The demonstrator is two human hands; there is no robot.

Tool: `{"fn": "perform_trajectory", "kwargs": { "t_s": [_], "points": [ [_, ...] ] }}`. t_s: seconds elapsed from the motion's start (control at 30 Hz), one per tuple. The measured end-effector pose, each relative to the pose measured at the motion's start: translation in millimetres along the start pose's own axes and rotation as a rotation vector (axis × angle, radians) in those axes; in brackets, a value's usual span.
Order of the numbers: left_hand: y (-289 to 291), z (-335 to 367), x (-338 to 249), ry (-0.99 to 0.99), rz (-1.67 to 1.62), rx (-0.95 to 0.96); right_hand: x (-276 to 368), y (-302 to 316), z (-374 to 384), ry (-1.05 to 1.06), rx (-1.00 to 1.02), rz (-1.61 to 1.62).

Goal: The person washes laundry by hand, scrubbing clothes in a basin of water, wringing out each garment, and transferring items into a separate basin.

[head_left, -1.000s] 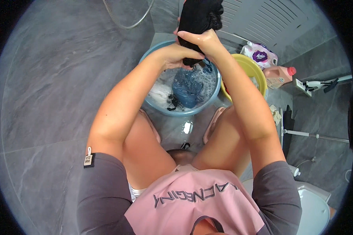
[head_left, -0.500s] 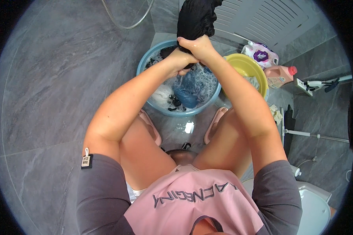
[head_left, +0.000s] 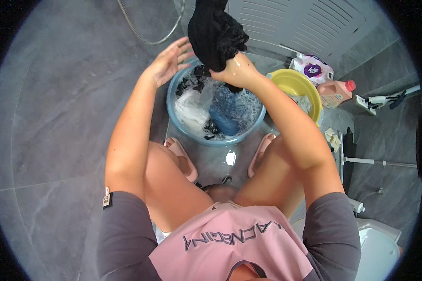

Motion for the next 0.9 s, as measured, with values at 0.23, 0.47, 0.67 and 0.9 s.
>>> {"fn": "perform_trajectory", "kwargs": {
  "t_s": [0.23,0.47,0.67,0.9],
  "points": [
    [-36.3,-4.1,-44.9,-0.198,-0.115,-0.509,3.8,-5.6,-17.8,0.031,0.434,-0.431],
    [-40.3,-2.6,-60.7,-0.396,-0.215,-0.27,0.5,5.1,-6.6,-0.402,0.034,0.996],
    [-58.6,7.3,-57.0,-0.316,-0.25,-0.338,-29.0,5.8,-0.6,-0.468,-0.247,0.956],
    [-60.0,3.0,-67.1,-0.393,-0.499,-0.059,-29.1,18.1,15.6,-0.392,-0.387,1.148]
  ]
}}
Point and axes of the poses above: each hand's wrist, its own z-axis towards the middle knuckle, its own y-axis out of the back of the hand, x = y × z, the point moved 1 cm from there along z, towards the middle knuckle, and after that the axes turned 7 degrees about z, right-handed, at the moved point
